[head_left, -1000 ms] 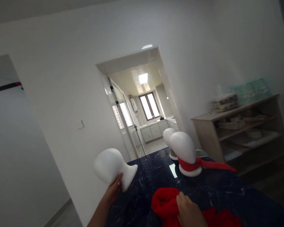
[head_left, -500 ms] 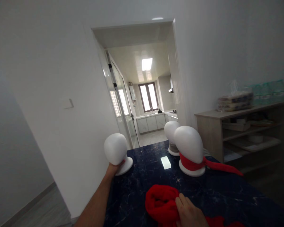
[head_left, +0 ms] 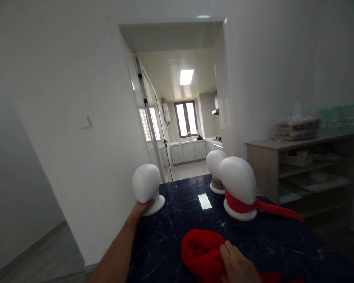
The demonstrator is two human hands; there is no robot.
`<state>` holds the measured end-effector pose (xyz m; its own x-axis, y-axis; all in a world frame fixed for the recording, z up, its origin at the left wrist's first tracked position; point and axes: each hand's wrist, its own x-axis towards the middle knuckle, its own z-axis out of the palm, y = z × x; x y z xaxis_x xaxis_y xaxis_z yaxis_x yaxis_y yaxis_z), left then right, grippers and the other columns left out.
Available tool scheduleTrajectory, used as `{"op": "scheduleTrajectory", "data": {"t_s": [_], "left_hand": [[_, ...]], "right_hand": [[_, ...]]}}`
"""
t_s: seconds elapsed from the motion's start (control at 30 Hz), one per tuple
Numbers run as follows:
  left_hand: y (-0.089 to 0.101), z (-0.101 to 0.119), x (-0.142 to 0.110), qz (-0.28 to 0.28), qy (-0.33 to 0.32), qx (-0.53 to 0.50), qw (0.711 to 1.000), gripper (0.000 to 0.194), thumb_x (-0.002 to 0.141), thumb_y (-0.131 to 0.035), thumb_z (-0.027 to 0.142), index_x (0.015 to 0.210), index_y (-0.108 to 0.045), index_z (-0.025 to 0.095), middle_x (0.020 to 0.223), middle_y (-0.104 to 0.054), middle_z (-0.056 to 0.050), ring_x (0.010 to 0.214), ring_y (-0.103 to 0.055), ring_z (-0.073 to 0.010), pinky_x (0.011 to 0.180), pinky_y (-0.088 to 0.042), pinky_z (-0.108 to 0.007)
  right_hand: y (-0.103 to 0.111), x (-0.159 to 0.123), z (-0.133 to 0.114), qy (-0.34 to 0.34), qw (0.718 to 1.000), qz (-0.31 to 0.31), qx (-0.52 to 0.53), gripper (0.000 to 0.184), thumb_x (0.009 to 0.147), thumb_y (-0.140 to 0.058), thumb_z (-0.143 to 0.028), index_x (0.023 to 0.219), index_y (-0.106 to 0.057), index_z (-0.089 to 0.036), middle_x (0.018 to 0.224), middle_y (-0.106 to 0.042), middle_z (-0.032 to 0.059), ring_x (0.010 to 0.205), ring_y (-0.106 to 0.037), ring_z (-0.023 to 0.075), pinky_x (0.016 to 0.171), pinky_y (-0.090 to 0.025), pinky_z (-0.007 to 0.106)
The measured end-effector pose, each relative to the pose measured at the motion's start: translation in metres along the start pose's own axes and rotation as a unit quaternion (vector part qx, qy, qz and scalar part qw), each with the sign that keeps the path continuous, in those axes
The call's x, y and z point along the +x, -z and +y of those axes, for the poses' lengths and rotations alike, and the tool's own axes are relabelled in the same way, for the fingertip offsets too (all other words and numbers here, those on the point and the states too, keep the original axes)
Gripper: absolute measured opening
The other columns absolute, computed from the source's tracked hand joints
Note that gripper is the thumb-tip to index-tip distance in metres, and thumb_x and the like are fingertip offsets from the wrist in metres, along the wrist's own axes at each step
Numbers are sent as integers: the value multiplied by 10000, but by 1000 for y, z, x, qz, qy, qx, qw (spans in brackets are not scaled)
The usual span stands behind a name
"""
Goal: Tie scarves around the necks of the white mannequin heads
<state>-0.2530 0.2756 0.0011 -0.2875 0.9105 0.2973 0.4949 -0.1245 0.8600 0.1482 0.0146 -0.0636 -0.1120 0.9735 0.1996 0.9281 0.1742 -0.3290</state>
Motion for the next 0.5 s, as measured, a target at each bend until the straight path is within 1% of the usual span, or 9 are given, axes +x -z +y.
{"op": "scheduleTrajectory", "data": {"t_s": [0.07, 0.13, 0.2, 0.23, 0.27, 0.37, 0.43, 0.47, 0.5], "left_hand": [[3, 0, -9, 7, 21, 19, 1000, 700, 632, -903, 440, 1209, -647, 138, 1200, -777, -179, 1211, -693, -365, 1072, -528, -453], [8, 2, -25, 27, 61, 55, 996, 627, 704, -833, 423, 1208, -626, 112, 1238, -746, -224, 1263, -655, -403, 1078, -508, -481], [14, 6, -50, 38, 92, 90, 991, 540, 784, -733, 429, 1184, -623, 83, 1253, -715, -283, 1307, -612, -453, 1084, -482, -525], [15, 10, -66, 36, 97, 103, 989, 505, 816, -684, 430, 1172, -626, 76, 1262, -701, -301, 1330, -590, -463, 1091, -470, -531], [14, 15, -85, 26, 89, 109, 990, 474, 843, -638, 426, 1169, -632, 80, 1285, -690, -300, 1347, -580, -448, 1100, -463, -512], [-2, 31, -155, -26, 35, 111, 993, 482, 860, -602, 468, 1215, -636, 144, 1386, -665, -211, 1417, -528, -364, 1131, -440, -422], [-22, 43, -202, -93, 7, 101, 990, 445, 832, -639, 534, 1099, -705, 184, 1249, -744, -169, 1250, -653, -347, 1054, -490, -398], [-33, 49, -221, -145, -5, 96, 985, 452, 834, -632, 572, 1054, -731, 190, 1178, -767, -173, 1155, -694, -347, 1007, -509, -405], [-44, 56, -237, -186, -22, 105, 977, 519, 854, -601, 610, 1124, -722, 184, 1223, -747, -198, 1166, -683, -356, 1016, -496, -426]], "right_hand": [[1, 1, 0, 5, 1000, 5, 4, 450, 725, -571, -30, 1113, -674, -233, 1216, -690, 72, 1101, -669, 272, 856, -558, 349], [0, 1, -1, 9, 1000, 11, 8, 420, 749, -557, -36, 1101, -674, -233, 1207, -690, 75, 1093, -668, 272, 879, -548, 358], [0, 1, -1, 10, 1000, 18, 18, 402, 762, -555, -46, 1102, -668, -227, 1207, -685, 86, 1095, -665, 281, 887, -542, 368], [0, 0, -2, 10, 999, 25, 27, 391, 766, -558, -52, 1100, -664, -225, 1208, -681, 91, 1096, -664, 283, 887, -538, 369], [1, 0, -2, 11, 999, 33, 40, 382, 765, -561, -55, 1093, -661, -223, 1206, -678, 94, 1099, -662, 283, 890, -532, 365], [8, -3, -6, 24, 994, 58, 90, 377, 745, -552, -46, 1063, -651, -222, 1169, -674, 81, 1064, -665, 251, 901, -508, 335], [15, -5, -9, 35, 988, 76, 129, 367, 723, -518, -27, 1009, -650, -215, 1115, -675, 66, 1013, -668, 222, 908, -494, 317], [19, -6, -11, 42, 983, 85, 155, 363, 717, -499, -20, 984, -652, -213, 1094, -676, 60, 990, -669, 209, 907, -490, 310], [23, -7, -13, 53, 977, 93, 185, 361, 715, -484, -18, 966, -657, -211, 1079, -680, 54, 977, -671, 200, 908, -489, 304]]}}
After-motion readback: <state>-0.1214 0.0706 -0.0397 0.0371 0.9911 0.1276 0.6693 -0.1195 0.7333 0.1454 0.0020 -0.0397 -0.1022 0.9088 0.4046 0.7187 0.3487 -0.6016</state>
